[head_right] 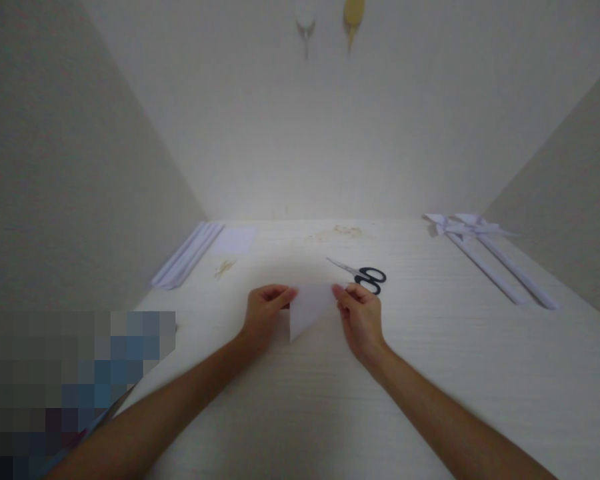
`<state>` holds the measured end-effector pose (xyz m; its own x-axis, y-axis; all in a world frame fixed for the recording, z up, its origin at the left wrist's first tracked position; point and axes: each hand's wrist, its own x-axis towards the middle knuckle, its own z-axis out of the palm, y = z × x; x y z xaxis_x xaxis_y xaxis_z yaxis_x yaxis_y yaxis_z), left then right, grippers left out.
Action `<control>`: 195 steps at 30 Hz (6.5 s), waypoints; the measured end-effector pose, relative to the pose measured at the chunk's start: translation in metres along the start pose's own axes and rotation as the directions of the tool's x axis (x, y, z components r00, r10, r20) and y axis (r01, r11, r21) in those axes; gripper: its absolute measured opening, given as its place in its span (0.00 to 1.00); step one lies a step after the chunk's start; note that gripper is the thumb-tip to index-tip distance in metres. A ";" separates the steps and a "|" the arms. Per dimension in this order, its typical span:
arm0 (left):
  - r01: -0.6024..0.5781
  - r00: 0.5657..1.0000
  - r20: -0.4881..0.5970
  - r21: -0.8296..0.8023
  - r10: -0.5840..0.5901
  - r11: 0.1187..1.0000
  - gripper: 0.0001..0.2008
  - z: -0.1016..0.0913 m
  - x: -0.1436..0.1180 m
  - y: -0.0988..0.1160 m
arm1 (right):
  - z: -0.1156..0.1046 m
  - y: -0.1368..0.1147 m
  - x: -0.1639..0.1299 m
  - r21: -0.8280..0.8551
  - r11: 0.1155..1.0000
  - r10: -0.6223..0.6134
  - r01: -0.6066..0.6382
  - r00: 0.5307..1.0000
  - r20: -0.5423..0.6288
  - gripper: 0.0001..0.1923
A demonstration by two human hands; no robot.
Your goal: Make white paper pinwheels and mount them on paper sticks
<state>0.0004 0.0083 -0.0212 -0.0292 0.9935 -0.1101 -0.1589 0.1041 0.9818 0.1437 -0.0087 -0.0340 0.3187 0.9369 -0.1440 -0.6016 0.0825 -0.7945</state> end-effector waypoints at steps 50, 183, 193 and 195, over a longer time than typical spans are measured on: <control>0.022 0.983 -0.165 -0.335 -0.082 0.942 0.09 0.014 -0.003 0.004 | 0.004 0.004 -0.013 -0.665 0.703 -0.018 0.252 0.941 0.337 0.18; 0.045 0.904 0.416 0.135 -0.098 0.990 0.14 0.009 -0.009 -0.001 | -0.009 0.003 -0.004 -0.570 0.773 -0.213 0.279 0.960 0.181 0.17; 0.068 0.937 0.346 -0.029 -0.054 0.997 0.15 -0.001 -0.003 -0.001 | -0.005 0.006 -0.005 -0.462 0.852 -0.186 0.248 0.967 0.175 0.17; 0.031 0.908 0.416 0.046 -0.048 0.998 0.15 0.002 -0.005 0.000 | -0.002 0.005 -0.011 -0.491 0.839 -0.127 0.233 0.963 0.239 0.17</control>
<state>0.0022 0.0031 -0.0200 0.3912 0.9166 -0.0825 -0.1143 0.1373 0.9839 0.1381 -0.0194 -0.0378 0.2086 0.9725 0.1035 -0.0710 0.1206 -0.9902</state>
